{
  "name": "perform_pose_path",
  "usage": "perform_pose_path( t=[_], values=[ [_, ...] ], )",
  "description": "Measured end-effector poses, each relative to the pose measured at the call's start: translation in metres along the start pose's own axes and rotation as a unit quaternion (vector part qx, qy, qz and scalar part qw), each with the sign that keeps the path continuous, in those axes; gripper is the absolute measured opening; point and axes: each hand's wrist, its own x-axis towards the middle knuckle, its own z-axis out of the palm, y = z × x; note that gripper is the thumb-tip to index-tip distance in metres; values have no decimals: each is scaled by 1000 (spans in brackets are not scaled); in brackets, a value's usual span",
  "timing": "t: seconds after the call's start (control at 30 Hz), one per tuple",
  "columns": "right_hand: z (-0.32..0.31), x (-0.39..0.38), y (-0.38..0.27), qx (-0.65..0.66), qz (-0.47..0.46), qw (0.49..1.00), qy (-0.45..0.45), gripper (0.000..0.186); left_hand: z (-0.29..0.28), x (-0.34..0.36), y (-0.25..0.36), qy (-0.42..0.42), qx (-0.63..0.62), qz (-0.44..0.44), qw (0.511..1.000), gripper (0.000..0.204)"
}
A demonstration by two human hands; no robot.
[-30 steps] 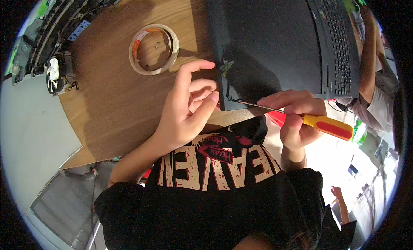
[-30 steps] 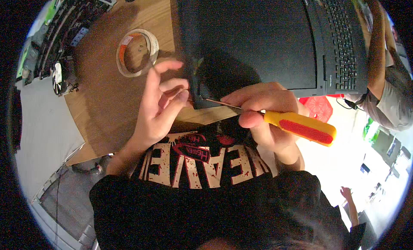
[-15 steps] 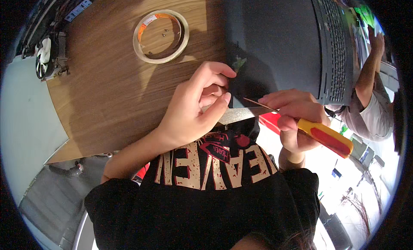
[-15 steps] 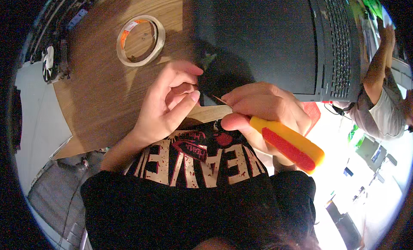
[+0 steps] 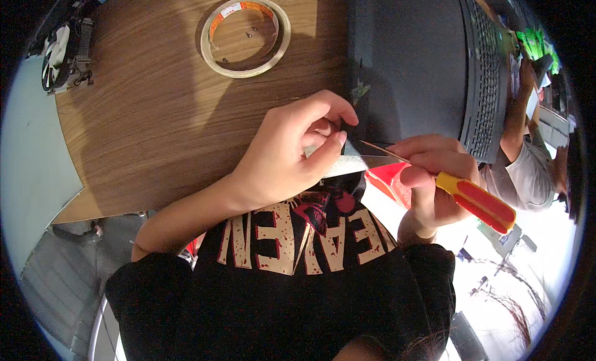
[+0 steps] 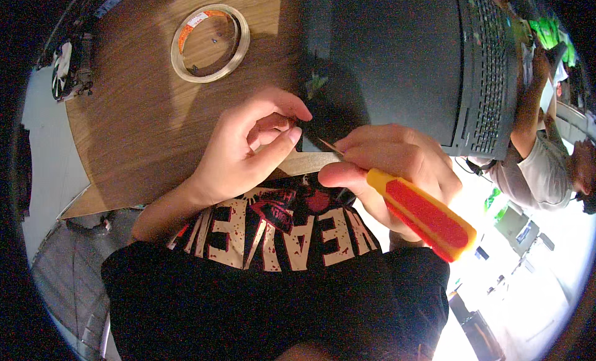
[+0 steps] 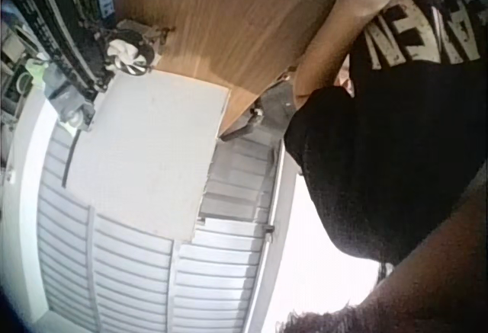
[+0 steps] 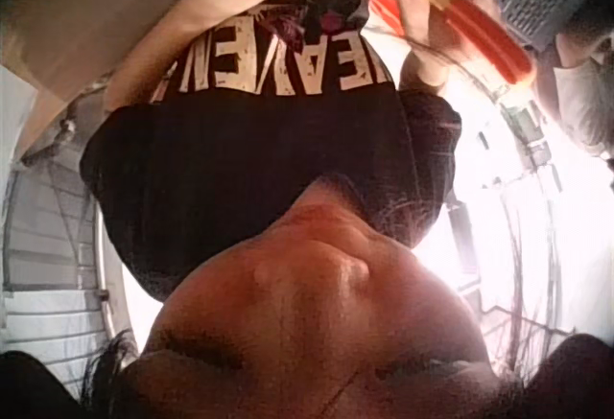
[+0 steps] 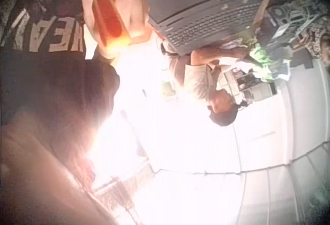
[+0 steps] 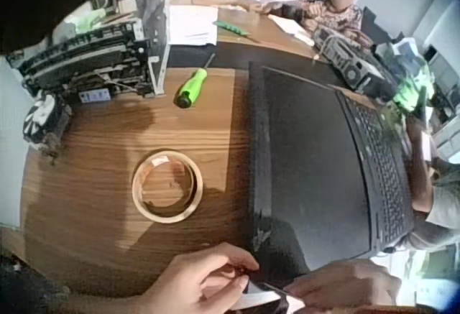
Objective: The person disassembles a laptop by removing the outer casing and prying off the bezel around the screen using a screwdriver and by hand.
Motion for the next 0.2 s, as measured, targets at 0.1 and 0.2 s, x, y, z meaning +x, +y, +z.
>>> perform_pose_path(
  t=[0.1,0.2],
  values=[
    [-7,3,-7,-106,47,991,-60,34,-1,-2,2,-15,-3,-28,999,15],
    [-17,9,-14,-206,71,965,-148,37,-4,1,5,-38,-2,-42,998,16]
  ],
)
